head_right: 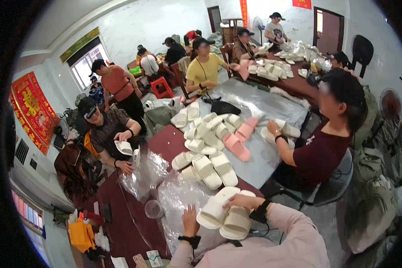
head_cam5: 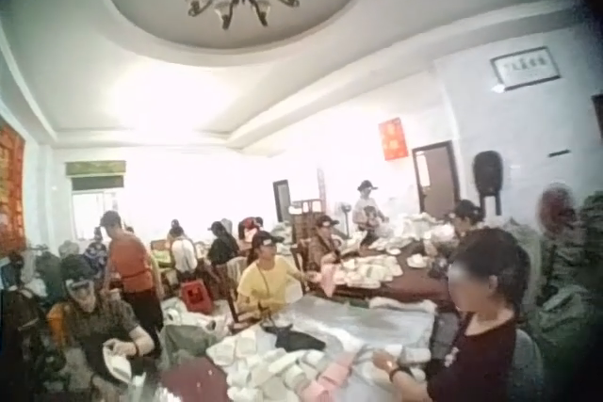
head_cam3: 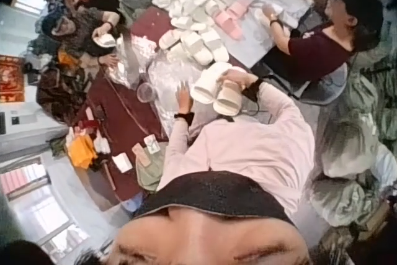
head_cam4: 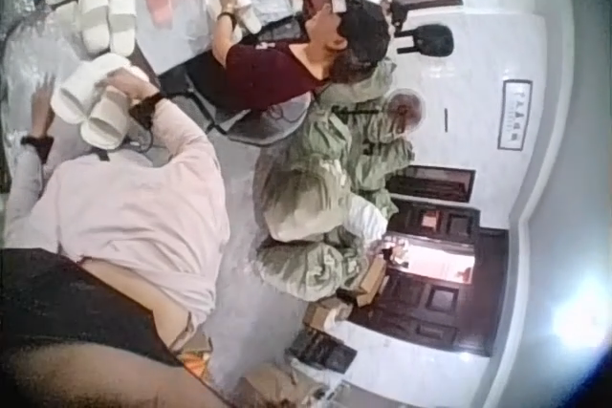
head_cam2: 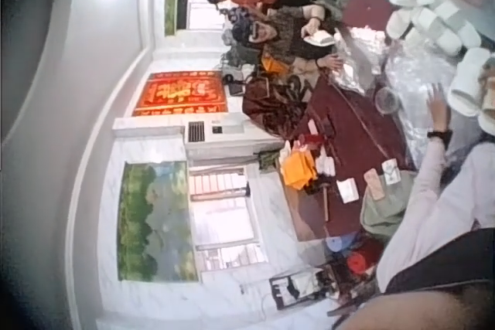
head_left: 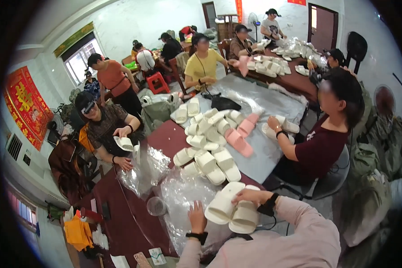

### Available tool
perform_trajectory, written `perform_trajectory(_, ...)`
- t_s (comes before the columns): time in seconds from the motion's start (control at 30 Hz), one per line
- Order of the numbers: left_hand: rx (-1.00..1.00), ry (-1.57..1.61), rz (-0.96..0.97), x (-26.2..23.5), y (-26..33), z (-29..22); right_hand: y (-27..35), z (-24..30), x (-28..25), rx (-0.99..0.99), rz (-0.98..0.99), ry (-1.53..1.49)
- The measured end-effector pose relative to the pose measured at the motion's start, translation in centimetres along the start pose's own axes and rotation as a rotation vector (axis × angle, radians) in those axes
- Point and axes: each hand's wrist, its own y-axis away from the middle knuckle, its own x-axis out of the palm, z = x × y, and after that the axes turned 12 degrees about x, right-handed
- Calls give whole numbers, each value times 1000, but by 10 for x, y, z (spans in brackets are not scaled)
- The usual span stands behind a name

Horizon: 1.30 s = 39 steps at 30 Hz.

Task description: The recorder is packaging slippers into plastic bags and placing them into a larger green sack.

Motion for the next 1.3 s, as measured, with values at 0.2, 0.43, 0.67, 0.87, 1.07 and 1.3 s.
perform_trajectory(0.2,45,89,51,-30,-44,-10,34,32,6,22,-244,-193)
perform_trajectory(0.43,110,464,-169,-15,-48,1,25,16,14,41,-347,-360)
perform_trajectory(0.67,144,310,74,-34,-33,-48,3,1,25,-38,-418,-732)
perform_trajectory(0.87,187,164,35,-33,-28,-70,-12,8,35,-186,-319,-1216)
perform_trajectory(1.07,232,-14,-57,-50,-40,-80,-7,19,47,-156,199,-1473)
perform_trajectory(1.3,427,40,-81,-57,-32,-90,0,45,54,-374,381,-1598)
